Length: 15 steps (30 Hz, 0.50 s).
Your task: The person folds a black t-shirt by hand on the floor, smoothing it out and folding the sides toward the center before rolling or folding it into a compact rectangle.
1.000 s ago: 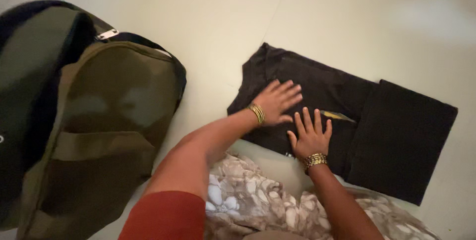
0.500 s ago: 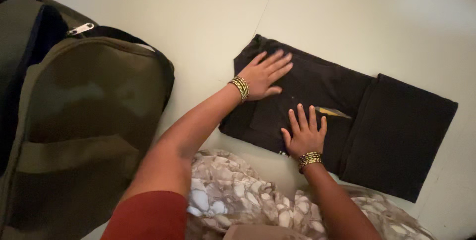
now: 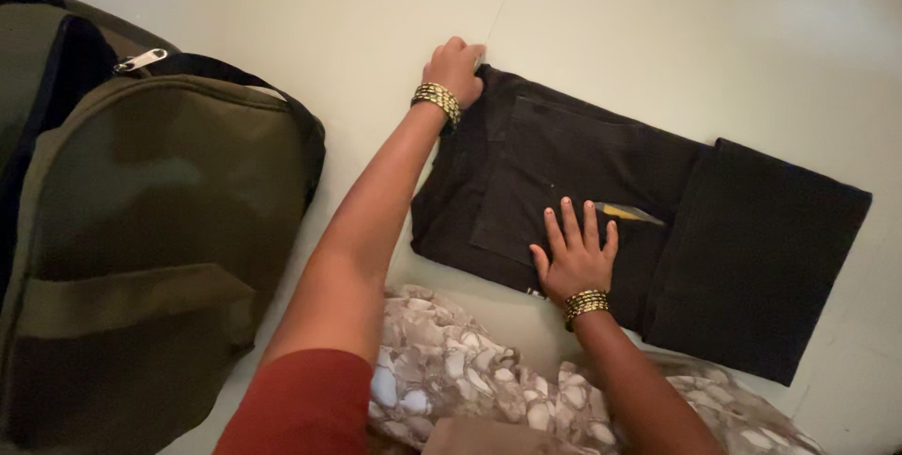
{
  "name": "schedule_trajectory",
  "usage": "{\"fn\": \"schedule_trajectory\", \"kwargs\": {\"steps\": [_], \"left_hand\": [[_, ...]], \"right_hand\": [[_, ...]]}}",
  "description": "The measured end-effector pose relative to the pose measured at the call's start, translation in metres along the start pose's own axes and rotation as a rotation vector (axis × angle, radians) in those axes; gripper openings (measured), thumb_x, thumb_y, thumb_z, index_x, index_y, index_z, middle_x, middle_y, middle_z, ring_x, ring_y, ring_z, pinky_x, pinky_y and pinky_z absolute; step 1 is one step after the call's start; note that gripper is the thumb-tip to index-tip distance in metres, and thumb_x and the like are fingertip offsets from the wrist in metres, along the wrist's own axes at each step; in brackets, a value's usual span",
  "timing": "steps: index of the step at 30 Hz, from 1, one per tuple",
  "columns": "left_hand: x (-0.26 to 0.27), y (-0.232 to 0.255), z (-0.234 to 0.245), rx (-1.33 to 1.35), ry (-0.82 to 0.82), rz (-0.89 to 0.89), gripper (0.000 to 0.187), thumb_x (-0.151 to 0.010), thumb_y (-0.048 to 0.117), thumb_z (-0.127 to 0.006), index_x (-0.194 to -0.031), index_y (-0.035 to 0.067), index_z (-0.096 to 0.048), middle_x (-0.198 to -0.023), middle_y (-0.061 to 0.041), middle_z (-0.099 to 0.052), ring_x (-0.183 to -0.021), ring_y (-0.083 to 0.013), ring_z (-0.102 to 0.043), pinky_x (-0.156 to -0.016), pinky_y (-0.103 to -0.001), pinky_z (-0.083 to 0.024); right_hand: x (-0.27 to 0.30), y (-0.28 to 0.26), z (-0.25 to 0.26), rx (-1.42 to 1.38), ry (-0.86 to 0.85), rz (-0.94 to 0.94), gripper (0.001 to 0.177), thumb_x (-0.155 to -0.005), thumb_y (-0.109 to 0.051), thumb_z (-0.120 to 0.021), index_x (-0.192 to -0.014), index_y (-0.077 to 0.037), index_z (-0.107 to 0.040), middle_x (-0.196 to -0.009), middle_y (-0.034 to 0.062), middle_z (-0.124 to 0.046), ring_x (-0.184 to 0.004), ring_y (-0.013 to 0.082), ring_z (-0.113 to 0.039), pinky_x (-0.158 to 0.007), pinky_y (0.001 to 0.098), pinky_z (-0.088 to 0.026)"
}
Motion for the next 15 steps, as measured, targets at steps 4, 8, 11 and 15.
{"fn": "schedule_trajectory", "kwargs": {"steps": [4, 8, 11, 15], "left_hand": [[0.007, 0.013, -0.001, -0.026, -0.069, 0.061, 0.027, -0.08, 0.022, -0.076, -0.107, 0.023, -0.072, -0.114, -0.006, -0.064, -0.114, -0.0283, -0.059, -0.096, -0.043, -0.051], [0.001, 0.014, 0.0, 0.071, -0.032, 0.013, 0.013, -0.089, 0.021, -0.074, -0.102, 0.018, -0.07, -0.1, -0.008, -0.071, -0.099, -0.0307, -0.067, -0.086, -0.045, -0.054], [0.0, 0.006, 0.0, 0.198, -0.002, -0.028, 0.015, -0.091, 0.017, -0.073, -0.105, 0.014, -0.068, -0.093, -0.014, -0.074, -0.09, -0.035, -0.069, -0.079, -0.047, -0.055], [-0.004, -0.005, 0.004, 0.359, 0.049, -0.072, 0.013, -0.089, 0.01, -0.074, -0.102, 0.013, -0.071, -0.089, -0.013, -0.075, -0.084, -0.0302, -0.073, -0.077, -0.039, -0.058]], "right_hand": [[-0.001, 0.0, -0.001, -0.015, -0.009, -0.011, 0.061, -0.092, -0.055, -0.057, -0.145, -0.025, -0.059, -0.162, 0.0022, -0.043, -0.154, 0.0298, -0.029, -0.122, 0.0609, -0.018], [-0.002, 0.001, -0.004, -0.009, -0.048, -0.016, 0.063, -0.09, -0.056, -0.058, -0.144, -0.025, -0.058, -0.161, 0.0034, -0.042, -0.153, 0.0306, -0.028, -0.12, 0.0613, -0.017], [-0.001, 0.0, -0.001, -0.031, -0.029, -0.012, 0.062, -0.091, -0.055, -0.059, -0.145, -0.024, -0.058, -0.162, 0.003, -0.043, -0.154, 0.0299, -0.028, -0.121, 0.0615, -0.018], [0.0, 0.0, 0.0, -0.036, -0.017, -0.01, 0.062, -0.091, -0.054, -0.059, -0.145, -0.024, -0.059, -0.162, 0.0033, -0.043, -0.154, 0.0302, -0.028, -0.121, 0.0611, -0.019]]}}
Point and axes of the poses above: each hand's wrist, its own x-axis away from the middle knuckle, its own z-axis out of the back of the hand, y = z × x, the point moved 10 cm from there along -x, towards the middle knuckle
